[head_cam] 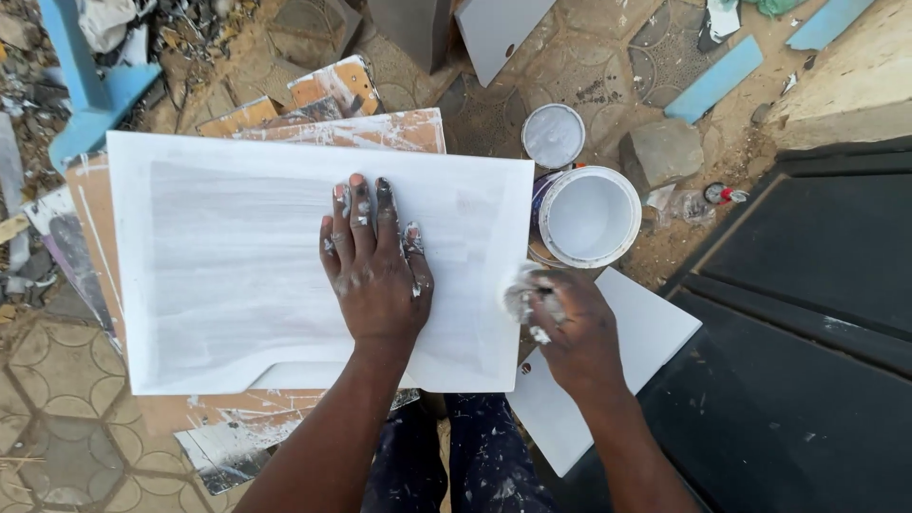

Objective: Painting a white furniture panel using a small roller and a sponge.

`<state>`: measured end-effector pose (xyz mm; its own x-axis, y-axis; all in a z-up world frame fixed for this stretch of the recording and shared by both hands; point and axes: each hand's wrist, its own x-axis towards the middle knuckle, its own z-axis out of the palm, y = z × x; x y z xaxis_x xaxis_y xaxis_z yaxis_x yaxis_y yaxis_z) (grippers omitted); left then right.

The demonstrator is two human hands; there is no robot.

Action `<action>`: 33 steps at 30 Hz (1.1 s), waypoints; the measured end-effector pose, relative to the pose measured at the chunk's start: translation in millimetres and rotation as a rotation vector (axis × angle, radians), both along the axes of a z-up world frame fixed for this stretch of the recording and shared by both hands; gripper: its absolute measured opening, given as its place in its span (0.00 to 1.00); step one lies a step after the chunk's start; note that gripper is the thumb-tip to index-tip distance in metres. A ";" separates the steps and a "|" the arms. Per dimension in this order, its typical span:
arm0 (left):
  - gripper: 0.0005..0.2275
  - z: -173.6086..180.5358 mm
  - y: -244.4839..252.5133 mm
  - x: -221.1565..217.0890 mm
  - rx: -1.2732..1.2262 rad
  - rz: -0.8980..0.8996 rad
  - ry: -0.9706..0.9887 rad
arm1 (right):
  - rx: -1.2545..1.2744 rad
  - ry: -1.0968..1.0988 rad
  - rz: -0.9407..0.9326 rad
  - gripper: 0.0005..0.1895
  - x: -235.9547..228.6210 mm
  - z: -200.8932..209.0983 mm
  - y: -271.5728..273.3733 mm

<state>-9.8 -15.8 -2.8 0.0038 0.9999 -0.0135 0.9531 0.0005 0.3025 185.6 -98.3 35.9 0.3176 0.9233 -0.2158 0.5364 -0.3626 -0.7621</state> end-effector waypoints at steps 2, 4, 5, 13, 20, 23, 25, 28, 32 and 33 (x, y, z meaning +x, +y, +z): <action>0.23 0.8 -0.6 -2.7 0.014 -0.010 -0.004 | 0.042 -0.291 0.363 0.11 0.2 -3.2 -0.1; 0.23 7.7 0.4 -3.6 0.061 -0.036 -0.046 | 0.013 -0.166 0.393 0.12 0.0 -9.3 -52.5; 0.23 11.1 0.7 -4.4 0.112 -0.052 -0.080 | -0.009 -0.033 0.429 0.14 -0.5 -13.0 -78.6; 0.26 20.9 -37.8 -24.4 0.051 -0.165 -0.134 | -0.147 0.361 -0.008 0.13 9.5 -72.9 -234.8; 0.13 77.0 -112.6 -75.8 -0.289 0.055 -1.182 | 0.023 0.947 -0.679 0.26 -55.3 -32.9 -160.2; 0.21 63.8 -115.5 -118.9 -0.134 0.109 -1.137 | -0.303 0.892 -0.691 0.35 -45.2 -66.1 -177.4; 0.15 72.1 -79.3 -143.5 -0.176 0.108 -1.009 | -0.308 0.996 -0.750 0.33 -36.6 -122.3 -206.5; 0.21 61.1 -17.3 -164.1 -0.070 -0.078 -0.651 | -0.207 1.241 -0.586 0.33 -44.3 -160.1 -214.6; 0.37 6.9 85.4 -163.1 -0.005 -0.360 0.035 | 0.143 1.307 -0.618 0.29 -154.8 -36.3 -111.7; 0.37 9.9 103.7 -159.2 -0.001 -0.361 0.032 | 0.148 1.305 -0.616 0.29 -166.2 -26.2 -93.4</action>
<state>-169.0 87.8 7.0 0.3560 0.9343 -0.0204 0.9011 -0.3375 0.2723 19.5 -191.7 9.7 0.3202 0.7548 -0.5725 -0.7647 -0.1509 -0.6265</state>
